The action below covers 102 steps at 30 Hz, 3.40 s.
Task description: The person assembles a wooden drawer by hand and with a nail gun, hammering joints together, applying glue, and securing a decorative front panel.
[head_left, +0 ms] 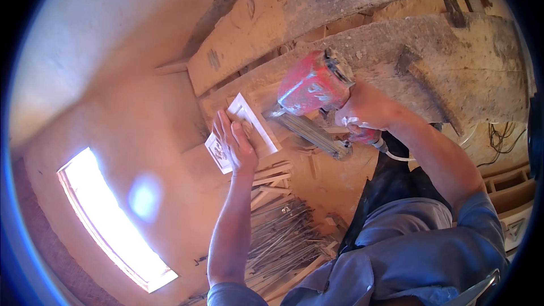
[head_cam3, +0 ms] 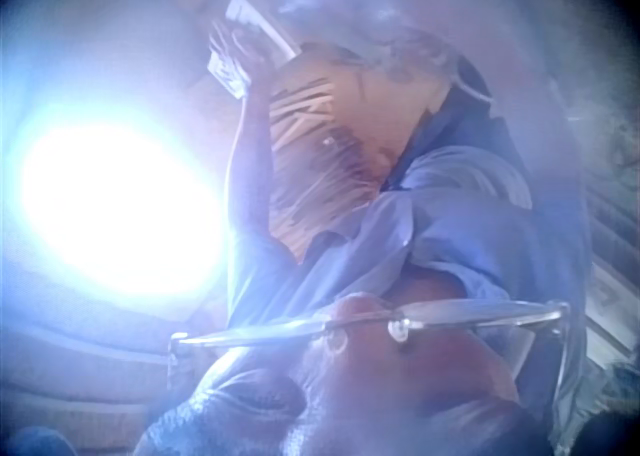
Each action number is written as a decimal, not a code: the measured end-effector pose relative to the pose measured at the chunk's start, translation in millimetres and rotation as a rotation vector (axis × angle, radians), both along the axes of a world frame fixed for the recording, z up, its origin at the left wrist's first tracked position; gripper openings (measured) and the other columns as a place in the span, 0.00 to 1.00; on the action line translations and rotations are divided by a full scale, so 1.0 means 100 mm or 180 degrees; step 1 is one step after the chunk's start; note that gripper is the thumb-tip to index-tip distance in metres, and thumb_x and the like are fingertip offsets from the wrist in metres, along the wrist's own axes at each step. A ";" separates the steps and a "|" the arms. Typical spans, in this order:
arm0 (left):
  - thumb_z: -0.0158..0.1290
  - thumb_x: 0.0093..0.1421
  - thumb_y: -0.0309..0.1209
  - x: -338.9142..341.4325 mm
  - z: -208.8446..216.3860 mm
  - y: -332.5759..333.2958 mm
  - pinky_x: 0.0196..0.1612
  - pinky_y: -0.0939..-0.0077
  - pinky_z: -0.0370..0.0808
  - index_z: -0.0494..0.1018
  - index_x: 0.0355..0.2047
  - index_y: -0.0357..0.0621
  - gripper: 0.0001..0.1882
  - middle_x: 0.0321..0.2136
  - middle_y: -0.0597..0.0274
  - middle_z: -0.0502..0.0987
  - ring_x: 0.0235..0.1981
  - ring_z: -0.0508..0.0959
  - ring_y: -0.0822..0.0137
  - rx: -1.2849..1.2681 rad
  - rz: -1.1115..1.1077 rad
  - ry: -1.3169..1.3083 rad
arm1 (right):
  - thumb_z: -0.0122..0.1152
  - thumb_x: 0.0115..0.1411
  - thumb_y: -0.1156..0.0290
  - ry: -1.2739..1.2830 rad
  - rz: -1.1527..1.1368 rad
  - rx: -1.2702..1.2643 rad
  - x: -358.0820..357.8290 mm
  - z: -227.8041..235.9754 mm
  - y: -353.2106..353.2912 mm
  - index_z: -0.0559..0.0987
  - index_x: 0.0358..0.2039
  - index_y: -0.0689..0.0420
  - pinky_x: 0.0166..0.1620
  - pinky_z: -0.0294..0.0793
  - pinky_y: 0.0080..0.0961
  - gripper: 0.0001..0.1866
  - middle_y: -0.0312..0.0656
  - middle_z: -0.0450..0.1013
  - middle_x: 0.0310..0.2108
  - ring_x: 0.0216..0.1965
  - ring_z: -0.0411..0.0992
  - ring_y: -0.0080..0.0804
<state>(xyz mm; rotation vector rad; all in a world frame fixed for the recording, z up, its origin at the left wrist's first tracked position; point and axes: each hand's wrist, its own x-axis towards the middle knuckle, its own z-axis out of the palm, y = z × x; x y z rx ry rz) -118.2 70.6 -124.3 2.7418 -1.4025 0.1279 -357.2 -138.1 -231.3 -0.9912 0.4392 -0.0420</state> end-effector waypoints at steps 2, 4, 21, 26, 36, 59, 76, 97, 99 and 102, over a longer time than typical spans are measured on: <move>0.35 0.74 0.40 -0.01 0.01 -0.02 0.69 0.50 0.54 0.59 0.66 0.25 0.30 0.64 0.36 0.63 0.65 0.60 0.39 0.0030 -0.0027 -0.0015 | 0.62 0.44 0.77 -0.0055 -0.0068 0.0134 -0.04 -0.06 -0.01 0.75 0.16 0.65 0.19 0.65 0.28 0.06 0.38 0.69 0.12 0.14 0.67 0.24; 0.34 0.75 0.40 -0.02 0.01 -0.02 0.69 0.50 0.54 0.59 0.66 0.25 0.30 0.64 0.36 0.63 0.66 0.60 0.39 0.0055 -0.0055 -0.0007 | 0.62 0.43 0.77 -0.0415 -0.0277 0.0224 -0.01 -0.17 0.02 0.73 0.13 0.65 0.19 0.64 0.27 0.08 0.38 0.68 0.11 0.14 0.67 0.24; 0.31 0.75 0.43 0.02 -0.01 0.03 0.67 0.54 0.58 0.61 0.67 0.29 0.31 0.64 0.41 0.65 0.65 0.63 0.44 0.0131 -0.0048 -0.0274 | 0.61 0.42 0.78 -0.0236 -0.0472 0.0428 0.11 -0.07 -0.02 0.74 0.12 0.63 0.18 0.62 0.29 0.07 0.40 0.69 0.11 0.13 0.66 0.24; 0.32 0.75 0.42 0.04 -0.03 0.03 0.67 0.54 0.58 0.60 0.66 0.29 0.31 0.64 0.41 0.65 0.65 0.63 0.44 0.0117 -0.0065 -0.0260 | 0.62 0.42 0.78 -0.0164 -0.0371 0.0408 0.26 -0.09 -0.08 0.72 0.11 0.64 0.17 0.61 0.28 0.09 0.40 0.69 0.11 0.13 0.66 0.24; 0.32 0.75 0.40 0.03 -0.02 0.02 0.67 0.54 0.58 0.61 0.66 0.27 0.30 0.64 0.41 0.65 0.65 0.63 0.44 0.0106 -0.0071 -0.0257 | 0.61 0.43 0.78 -0.0248 -0.0337 0.0393 0.37 -0.12 -0.13 0.71 0.11 0.64 0.15 0.60 0.29 0.10 0.39 0.67 0.11 0.11 0.65 0.25; 0.44 0.70 0.34 0.03 -0.06 0.08 0.64 0.54 0.63 0.71 0.57 0.25 0.24 0.57 0.38 0.72 0.59 0.69 0.43 -0.1067 -0.0324 0.0029 | 0.57 0.53 0.81 0.3273 -0.0604 -0.4242 -1.70 -0.85 -0.71 0.68 0.66 0.54 0.52 0.72 0.44 0.36 0.54 0.73 0.48 0.48 0.74 0.56; 0.64 0.51 0.33 2.48 0.04 -0.03 0.59 0.53 0.73 0.76 0.54 0.38 0.29 0.45 0.40 0.82 0.51 0.80 0.43 0.0852 -0.0238 -0.0312 | 0.60 0.49 0.77 0.3363 0.0080 -0.2708 -1.82 -1.75 2.43 0.78 0.52 0.63 0.51 0.75 0.49 0.26 0.56 0.77 0.43 0.46 0.74 0.63; 0.56 0.51 0.30 1.48 -2.13 1.97 0.47 0.51 0.79 0.79 0.32 0.29 0.14 0.33 0.31 0.81 0.42 0.82 0.37 0.0344 0.1855 0.2373 | 0.55 0.53 0.85 0.1644 -0.1536 -0.1597 1.24 -1.37 1.15 0.60 0.70 0.67 0.69 0.60 0.33 0.40 0.56 0.67 0.65 0.68 0.63 0.41; 0.56 0.52 0.32 0.99 -2.06 1.87 0.46 0.51 0.79 0.79 0.32 0.29 0.15 0.33 0.30 0.80 0.41 0.82 0.37 0.0481 0.2255 0.2686 | 0.49 0.49 0.89 0.1928 -0.1390 -0.2439 1.23 -1.31 0.98 0.62 0.69 0.67 0.67 0.62 0.31 0.42 0.54 0.70 0.62 0.64 0.67 0.41; 0.59 0.53 0.38 0.31 -2.11 1.85 0.45 0.50 0.79 0.80 0.37 0.30 0.20 0.33 0.30 0.81 0.42 0.82 0.36 0.0571 0.1209 0.3798 | 0.50 0.51 0.87 0.1606 -0.1529 -0.2778 1.12 -1.52 0.20 0.67 0.66 0.64 0.67 0.64 0.32 0.37 0.60 0.70 0.62 0.67 0.66 0.44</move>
